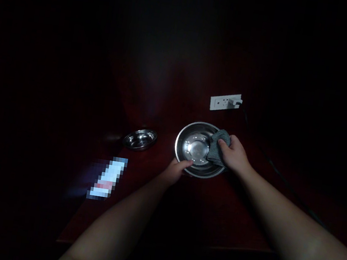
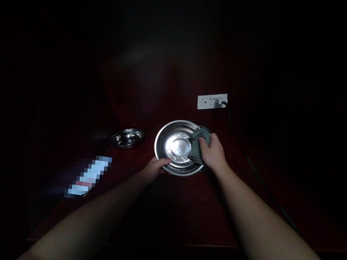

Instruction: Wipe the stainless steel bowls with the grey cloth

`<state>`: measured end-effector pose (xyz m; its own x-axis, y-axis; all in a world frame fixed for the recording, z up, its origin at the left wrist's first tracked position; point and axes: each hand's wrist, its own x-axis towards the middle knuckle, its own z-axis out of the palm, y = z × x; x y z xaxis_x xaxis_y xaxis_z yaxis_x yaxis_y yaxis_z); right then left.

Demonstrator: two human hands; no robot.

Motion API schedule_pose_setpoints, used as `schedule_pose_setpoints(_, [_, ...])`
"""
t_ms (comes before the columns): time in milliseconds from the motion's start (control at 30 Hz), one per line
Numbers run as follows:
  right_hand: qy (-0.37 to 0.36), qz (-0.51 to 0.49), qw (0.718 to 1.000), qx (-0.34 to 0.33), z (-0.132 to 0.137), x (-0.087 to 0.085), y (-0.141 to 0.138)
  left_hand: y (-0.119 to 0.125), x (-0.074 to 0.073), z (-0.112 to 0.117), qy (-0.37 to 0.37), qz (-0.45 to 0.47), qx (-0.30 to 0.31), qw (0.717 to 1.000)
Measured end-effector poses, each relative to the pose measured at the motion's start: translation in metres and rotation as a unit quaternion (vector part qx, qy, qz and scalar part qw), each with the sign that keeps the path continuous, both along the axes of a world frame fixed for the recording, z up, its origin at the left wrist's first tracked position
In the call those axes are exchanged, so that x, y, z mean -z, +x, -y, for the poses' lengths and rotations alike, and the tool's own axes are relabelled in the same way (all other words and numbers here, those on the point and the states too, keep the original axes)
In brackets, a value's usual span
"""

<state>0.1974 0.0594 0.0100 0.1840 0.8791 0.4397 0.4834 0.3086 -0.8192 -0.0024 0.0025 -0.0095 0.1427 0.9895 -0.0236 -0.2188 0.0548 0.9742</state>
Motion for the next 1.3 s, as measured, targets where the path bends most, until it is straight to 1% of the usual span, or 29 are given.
schedule_pose_setpoints(133, [0.002, 0.007, 1.000, 0.012, 0.003, -0.003, -0.001, -0.003, 0.000, -0.001, -0.005, -0.004, 0.002, 1.000])
schedule_pose_setpoints(367, [0.023, -0.009, 1.000, 0.000, 0.001, -0.001, -0.002, -0.003, 0.000, -0.001, 0.060, 0.036, 0.038, 0.997])
schedule_pose_setpoints(500, [0.012, -0.021, 1.000, -0.004, 0.000, 0.000, -0.001, -0.001, 0.001, -0.002, 0.077, 0.044, 0.034, 0.995])
schedule_pose_setpoints(567, [0.008, -0.019, 1.000, -0.008, -0.001, 0.001, -0.002, -0.001, 0.003, -0.004, 0.078, 0.051, 0.015, 0.996])
schedule_pose_setpoints(733, [-0.010, 0.002, 0.999, -0.033, -0.002, 0.007, -0.005, -0.001, 0.009, -0.014, 0.068, 0.084, -0.091, 0.990])
schedule_pose_setpoints(800, [-0.019, 0.010, 0.999, -0.045, -0.002, 0.009, -0.005, -0.001, 0.010, -0.016, 0.066, 0.108, -0.102, 0.987])
schedule_pose_setpoints(967, [-0.039, 0.024, 0.998, -0.050, -0.002, 0.009, -0.005, 0.000, 0.003, -0.015, 0.017, 0.143, -0.077, 0.987])
schedule_pose_setpoints(1067, [-0.034, 0.037, 0.997, -0.053, 0.000, 0.007, -0.005, 0.000, -0.001, -0.014, 0.018, 0.147, -0.085, 0.985])
schedule_pose_setpoints(1133, [-0.024, 0.045, 0.998, -0.045, 0.001, 0.004, -0.003, -0.001, -0.001, -0.014, 0.014, 0.141, -0.077, 0.987])
schedule_pose_setpoints(1300, [-0.001, 0.062, 0.997, -0.041, 0.004, -0.002, 0.000, -0.003, 0.002, -0.014, -0.007, 0.126, -0.029, 0.992])
